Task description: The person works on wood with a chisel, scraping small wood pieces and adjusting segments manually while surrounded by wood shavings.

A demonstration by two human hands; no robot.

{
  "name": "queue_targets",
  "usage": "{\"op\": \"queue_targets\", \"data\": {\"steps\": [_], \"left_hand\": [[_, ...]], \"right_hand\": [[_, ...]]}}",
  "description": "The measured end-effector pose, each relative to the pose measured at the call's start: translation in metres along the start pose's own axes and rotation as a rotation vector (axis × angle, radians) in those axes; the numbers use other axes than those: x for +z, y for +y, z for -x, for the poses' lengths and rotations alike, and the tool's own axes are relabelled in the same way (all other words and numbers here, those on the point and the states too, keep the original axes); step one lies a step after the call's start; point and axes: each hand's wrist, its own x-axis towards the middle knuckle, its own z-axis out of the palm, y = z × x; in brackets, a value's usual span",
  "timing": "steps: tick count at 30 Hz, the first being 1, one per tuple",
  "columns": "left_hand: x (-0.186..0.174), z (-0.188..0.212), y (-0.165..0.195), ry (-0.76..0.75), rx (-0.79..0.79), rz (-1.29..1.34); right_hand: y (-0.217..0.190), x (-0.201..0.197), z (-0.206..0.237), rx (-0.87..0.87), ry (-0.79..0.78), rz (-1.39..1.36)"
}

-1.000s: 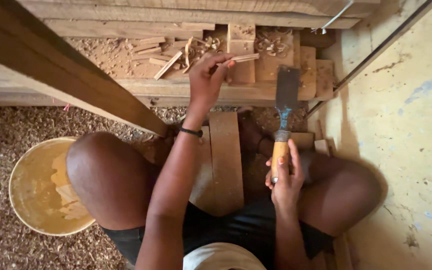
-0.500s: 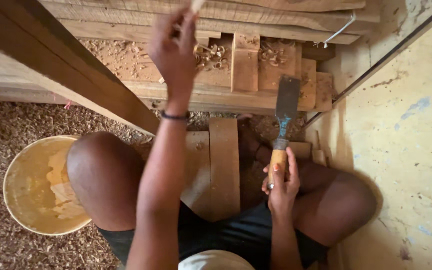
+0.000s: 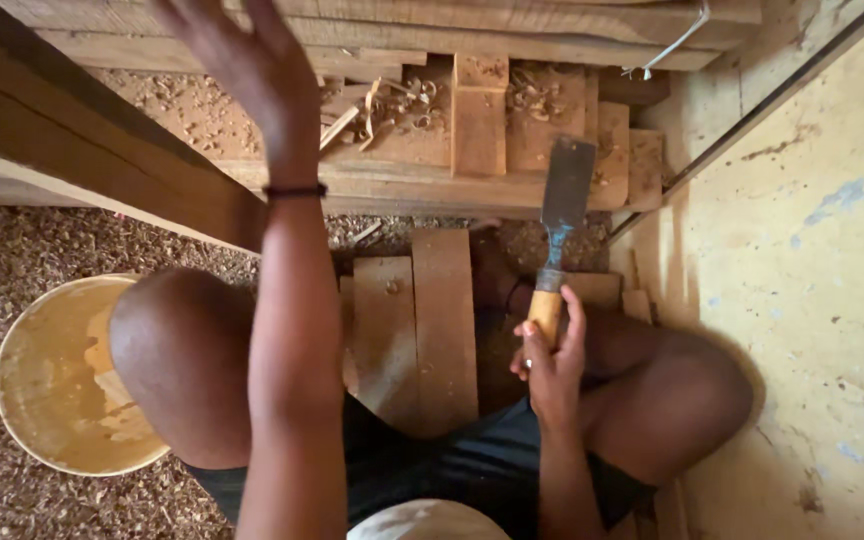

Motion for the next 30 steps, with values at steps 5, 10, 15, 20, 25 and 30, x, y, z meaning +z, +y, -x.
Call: {"op": "queue_targets", "data": {"steps": [5, 10, 15, 20, 25, 30], "left_hand": [[-0.047, 0.044, -0.003, -0.278, -0.230, 0.129], [-0.065, 0.058, -0.006, -0.509, -0.165, -0.120], [-0.081, 0.066, -0.003, -0.689, -0.156, -0.309], [-0.073, 0.087, 0.001, -0.779, -0.036, -0.410], [-0.053, 0.119, 0.006, -0.718, -0.023, -0.182], [-0.033, 0.142, 0.017, -0.650, -0.037, -0.224]], "right_hand": [[0.010, -0.005, -0.004, 0.019, -0.012, -0.008], [0.011, -0.014, -0.013, 0.089, 0.033, -0.005], [0.010, -0.017, -0.012, 0.071, 0.004, 0.007], [0.010, -0.014, -0.013, 0.070, 0.007, -0.001], [0.011, -0.015, -0.015, 0.077, 0.024, 0.052], [0.016, -0.014, -0.018, 0.066, 0.030, 0.035]]}}
